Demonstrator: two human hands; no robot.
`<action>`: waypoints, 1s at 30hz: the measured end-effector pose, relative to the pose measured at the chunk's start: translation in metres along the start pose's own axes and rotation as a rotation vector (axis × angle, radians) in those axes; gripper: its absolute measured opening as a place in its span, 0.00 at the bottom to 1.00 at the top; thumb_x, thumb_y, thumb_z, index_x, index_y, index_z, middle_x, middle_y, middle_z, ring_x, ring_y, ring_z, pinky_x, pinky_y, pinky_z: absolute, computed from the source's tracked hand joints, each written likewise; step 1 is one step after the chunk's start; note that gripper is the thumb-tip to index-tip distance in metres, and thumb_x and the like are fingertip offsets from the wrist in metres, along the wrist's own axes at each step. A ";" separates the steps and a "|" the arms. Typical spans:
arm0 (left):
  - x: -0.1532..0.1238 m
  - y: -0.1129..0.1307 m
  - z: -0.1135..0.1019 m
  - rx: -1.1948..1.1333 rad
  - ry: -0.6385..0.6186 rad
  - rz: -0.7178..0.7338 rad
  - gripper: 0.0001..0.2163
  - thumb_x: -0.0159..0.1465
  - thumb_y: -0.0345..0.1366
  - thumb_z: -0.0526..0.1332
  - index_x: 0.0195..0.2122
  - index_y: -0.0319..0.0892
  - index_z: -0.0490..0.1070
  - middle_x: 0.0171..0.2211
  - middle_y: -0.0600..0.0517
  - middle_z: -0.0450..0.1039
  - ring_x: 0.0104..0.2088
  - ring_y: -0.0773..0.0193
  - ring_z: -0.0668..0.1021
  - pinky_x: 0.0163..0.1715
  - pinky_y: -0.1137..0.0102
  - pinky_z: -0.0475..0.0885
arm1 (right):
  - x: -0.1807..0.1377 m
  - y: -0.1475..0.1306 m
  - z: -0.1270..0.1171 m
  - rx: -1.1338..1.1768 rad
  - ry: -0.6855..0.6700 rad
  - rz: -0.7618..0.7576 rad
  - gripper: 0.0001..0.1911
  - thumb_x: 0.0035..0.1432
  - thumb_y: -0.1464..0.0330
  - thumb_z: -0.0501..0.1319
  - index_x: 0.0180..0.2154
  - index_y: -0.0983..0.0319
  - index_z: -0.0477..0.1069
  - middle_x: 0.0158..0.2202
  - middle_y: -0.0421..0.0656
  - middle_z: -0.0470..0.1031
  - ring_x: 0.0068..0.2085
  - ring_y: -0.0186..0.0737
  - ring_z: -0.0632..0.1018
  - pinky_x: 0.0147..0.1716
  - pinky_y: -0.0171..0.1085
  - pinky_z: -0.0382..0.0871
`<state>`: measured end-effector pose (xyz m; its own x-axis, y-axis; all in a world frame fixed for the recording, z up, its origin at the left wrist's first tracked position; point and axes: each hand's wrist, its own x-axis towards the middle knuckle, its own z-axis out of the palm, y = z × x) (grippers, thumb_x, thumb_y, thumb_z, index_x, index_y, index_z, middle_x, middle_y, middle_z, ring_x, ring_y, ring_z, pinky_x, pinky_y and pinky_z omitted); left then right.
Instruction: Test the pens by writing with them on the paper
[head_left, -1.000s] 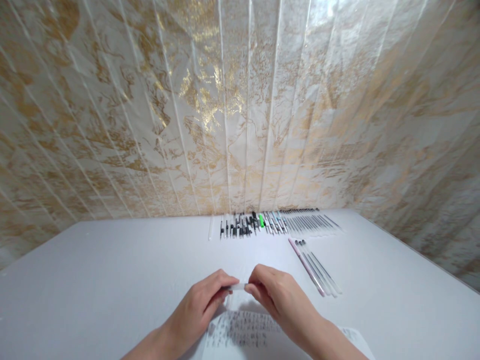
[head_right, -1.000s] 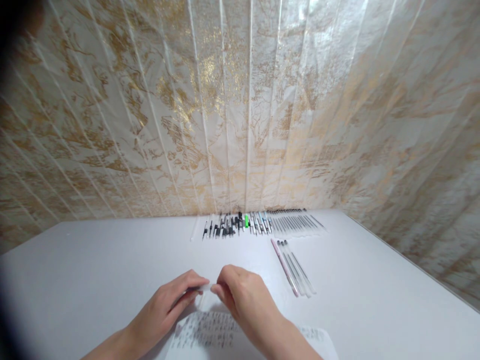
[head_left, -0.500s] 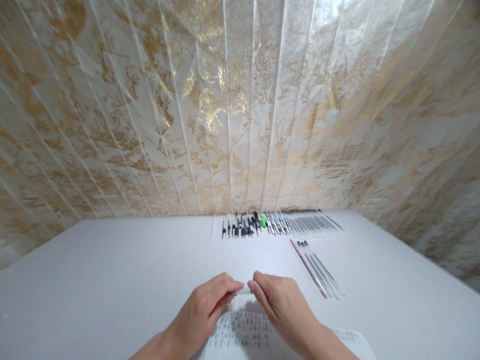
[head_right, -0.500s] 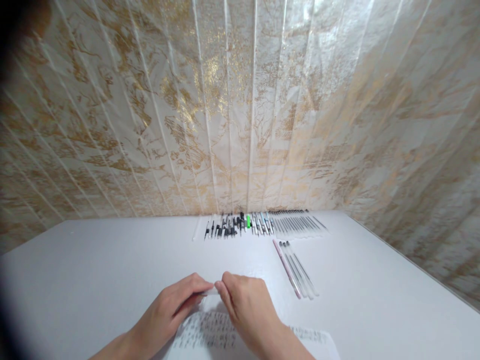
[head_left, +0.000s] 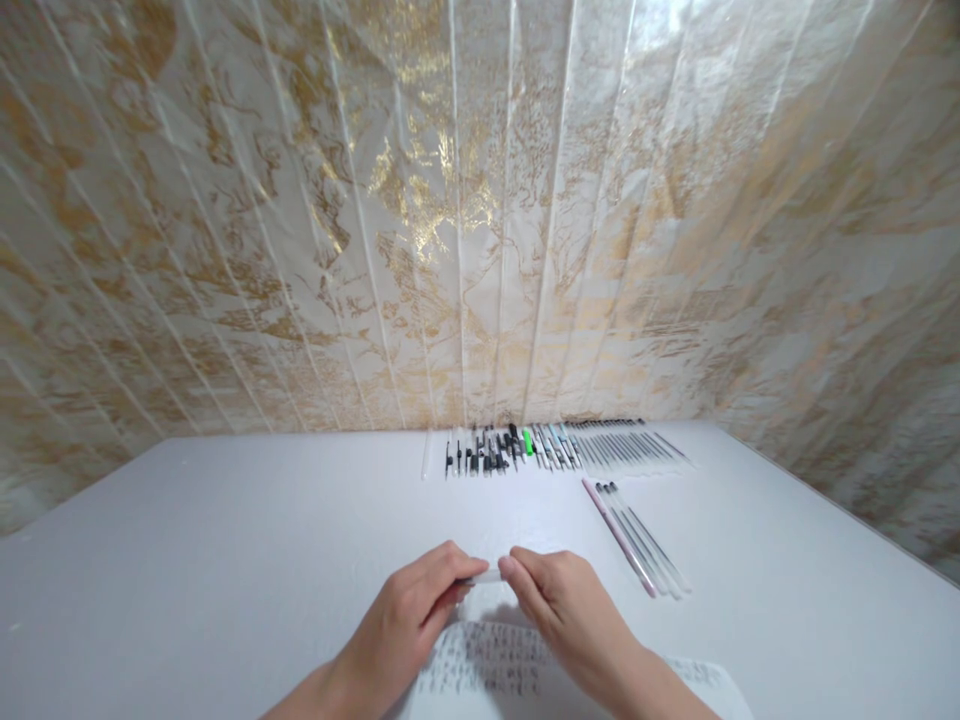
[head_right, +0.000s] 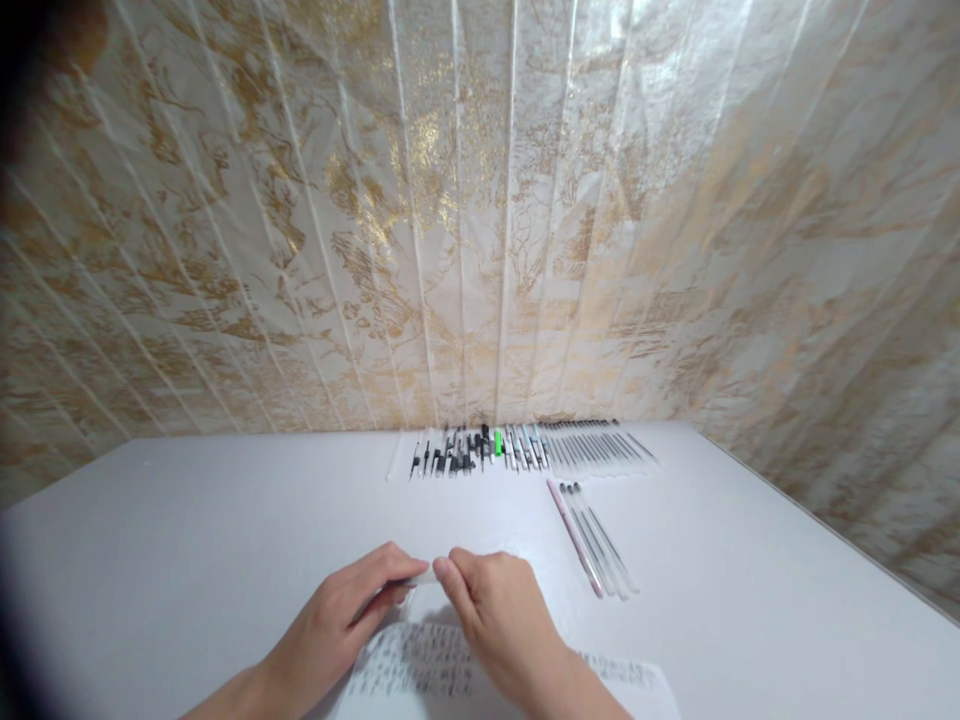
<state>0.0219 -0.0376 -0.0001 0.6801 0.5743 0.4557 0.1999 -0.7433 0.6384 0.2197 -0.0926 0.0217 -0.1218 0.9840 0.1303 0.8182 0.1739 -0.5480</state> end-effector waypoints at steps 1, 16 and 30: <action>0.000 0.001 0.000 -0.001 0.007 0.003 0.12 0.66 0.25 0.52 0.47 0.45 0.69 0.36 0.52 0.73 0.37 0.66 0.77 0.40 0.76 0.70 | 0.000 0.000 -0.001 0.028 -0.005 0.012 0.26 0.68 0.54 0.38 0.22 0.58 0.56 0.18 0.37 0.63 0.21 0.36 0.67 0.24 0.33 0.52; 0.000 0.001 0.000 0.012 0.028 -0.048 0.12 0.66 0.25 0.54 0.46 0.45 0.69 0.35 0.53 0.73 0.36 0.67 0.77 0.39 0.77 0.70 | 0.002 -0.001 -0.005 0.075 0.053 -0.013 0.17 0.67 0.56 0.44 0.31 0.57 0.60 0.26 0.39 0.71 0.27 0.38 0.72 0.28 0.32 0.57; 0.001 0.004 0.001 0.013 0.018 0.000 0.12 0.66 0.26 0.52 0.47 0.44 0.70 0.35 0.51 0.73 0.36 0.66 0.77 0.39 0.75 0.71 | 0.003 0.003 0.001 0.037 -0.013 0.060 0.25 0.67 0.55 0.39 0.22 0.58 0.55 0.18 0.37 0.63 0.21 0.37 0.67 0.26 0.33 0.54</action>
<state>0.0236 -0.0401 0.0021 0.6672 0.5804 0.4668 0.2094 -0.7476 0.6303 0.2209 -0.0894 0.0198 -0.0806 0.9930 0.0861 0.8027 0.1159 -0.5850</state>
